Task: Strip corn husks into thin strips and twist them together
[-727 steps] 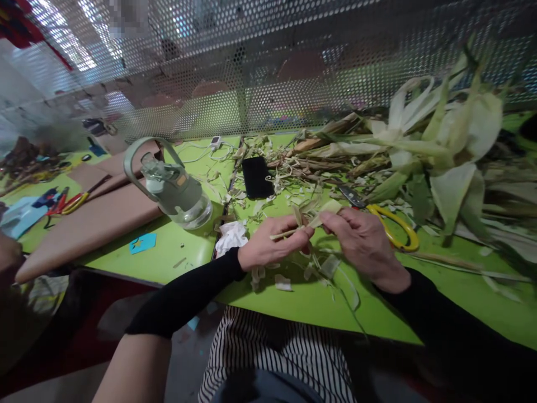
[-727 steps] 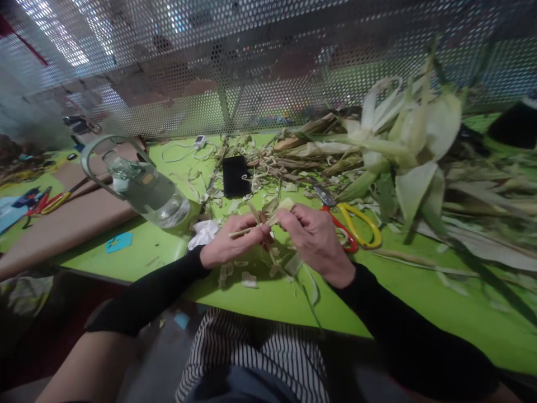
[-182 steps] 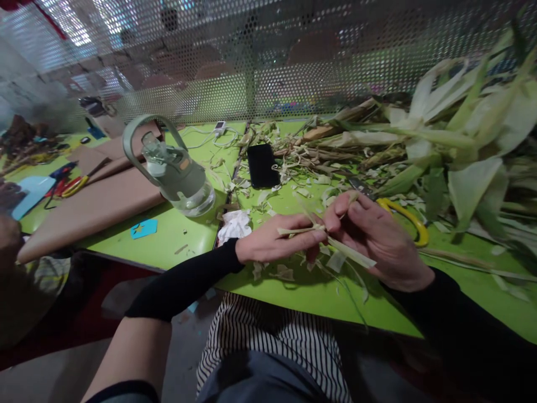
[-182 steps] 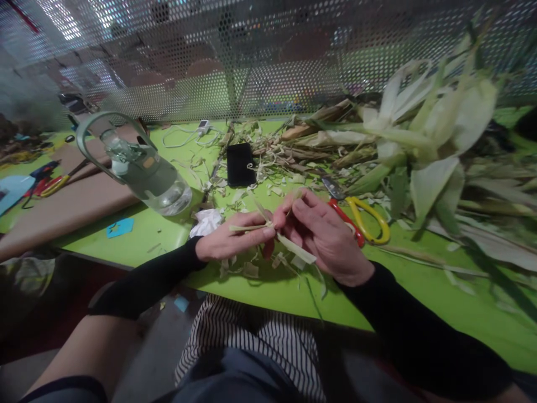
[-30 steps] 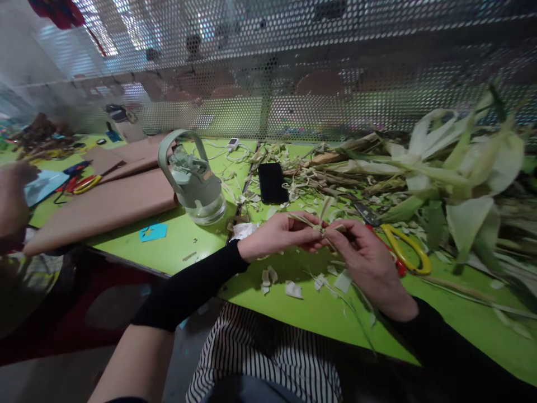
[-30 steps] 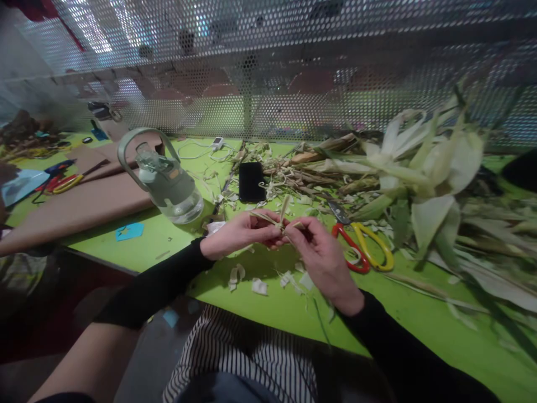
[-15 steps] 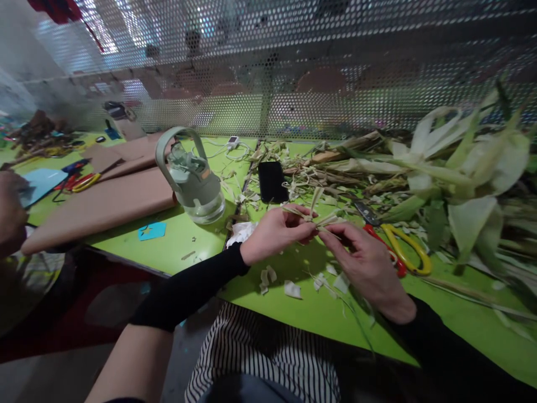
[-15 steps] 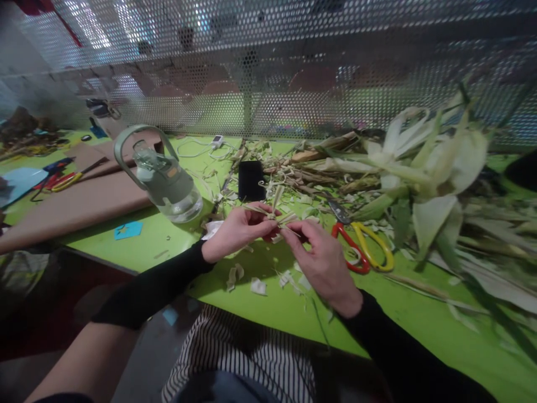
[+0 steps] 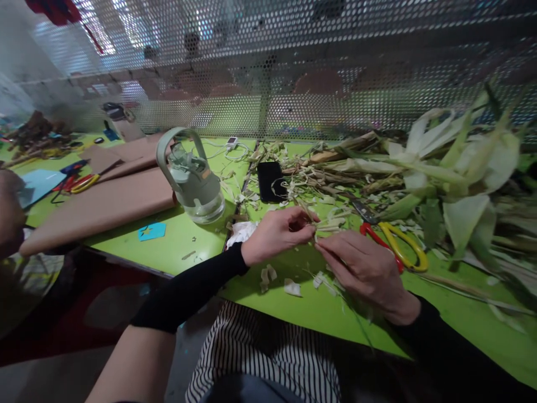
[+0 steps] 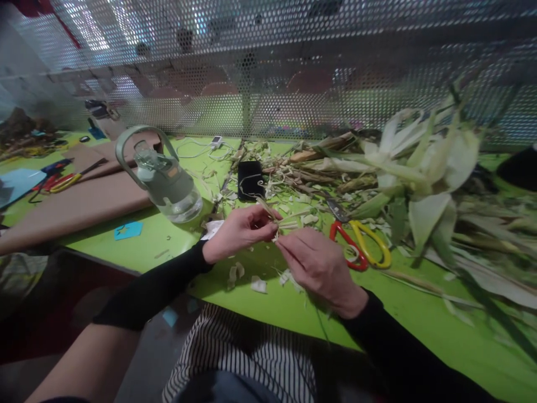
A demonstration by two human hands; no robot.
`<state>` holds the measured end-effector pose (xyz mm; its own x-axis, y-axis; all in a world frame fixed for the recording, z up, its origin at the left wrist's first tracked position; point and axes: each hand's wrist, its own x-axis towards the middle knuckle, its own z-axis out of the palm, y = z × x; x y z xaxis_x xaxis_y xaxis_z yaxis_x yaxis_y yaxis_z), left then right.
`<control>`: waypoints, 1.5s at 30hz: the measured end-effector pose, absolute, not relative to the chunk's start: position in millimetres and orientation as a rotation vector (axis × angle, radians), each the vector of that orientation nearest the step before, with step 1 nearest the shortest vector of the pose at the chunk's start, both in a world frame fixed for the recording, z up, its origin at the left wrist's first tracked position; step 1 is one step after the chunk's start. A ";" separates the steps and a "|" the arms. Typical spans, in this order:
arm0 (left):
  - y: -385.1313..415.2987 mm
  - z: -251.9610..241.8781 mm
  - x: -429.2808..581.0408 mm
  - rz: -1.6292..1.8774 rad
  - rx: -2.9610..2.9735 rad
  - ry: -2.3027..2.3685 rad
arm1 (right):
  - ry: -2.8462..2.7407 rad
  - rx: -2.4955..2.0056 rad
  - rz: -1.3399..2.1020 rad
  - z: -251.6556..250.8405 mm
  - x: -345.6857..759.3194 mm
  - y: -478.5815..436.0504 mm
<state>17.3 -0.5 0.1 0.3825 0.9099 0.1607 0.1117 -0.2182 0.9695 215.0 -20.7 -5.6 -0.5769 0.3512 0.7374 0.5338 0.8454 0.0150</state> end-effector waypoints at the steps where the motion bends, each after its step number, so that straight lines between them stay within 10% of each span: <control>1: 0.3 -0.6 16.4 0.972 1.616 0.903 | -2.243 -0.625 -0.287 -5.5 215.3 -21.0; 21: 7.4 -12.7 15.4 0.944 1.472 0.817 | -2.143 -0.629 -0.684 -2.9 215.3 -20.5; 37: 0.3 -11.1 21.9 0.861 1.448 0.750 | -1.693 -1.140 0.581 -15.0 214.6 -14.8; 45: 2.6 -10.1 19.8 0.833 1.327 0.772 | -1.642 -0.983 0.629 -16.8 215.8 -15.2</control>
<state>19.8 2.6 -10.1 0.5034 0.8640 -0.0098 -0.0752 0.0550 0.9957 215.8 -15.2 -16.8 -0.0884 0.8506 0.5184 0.2865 0.5202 -0.8046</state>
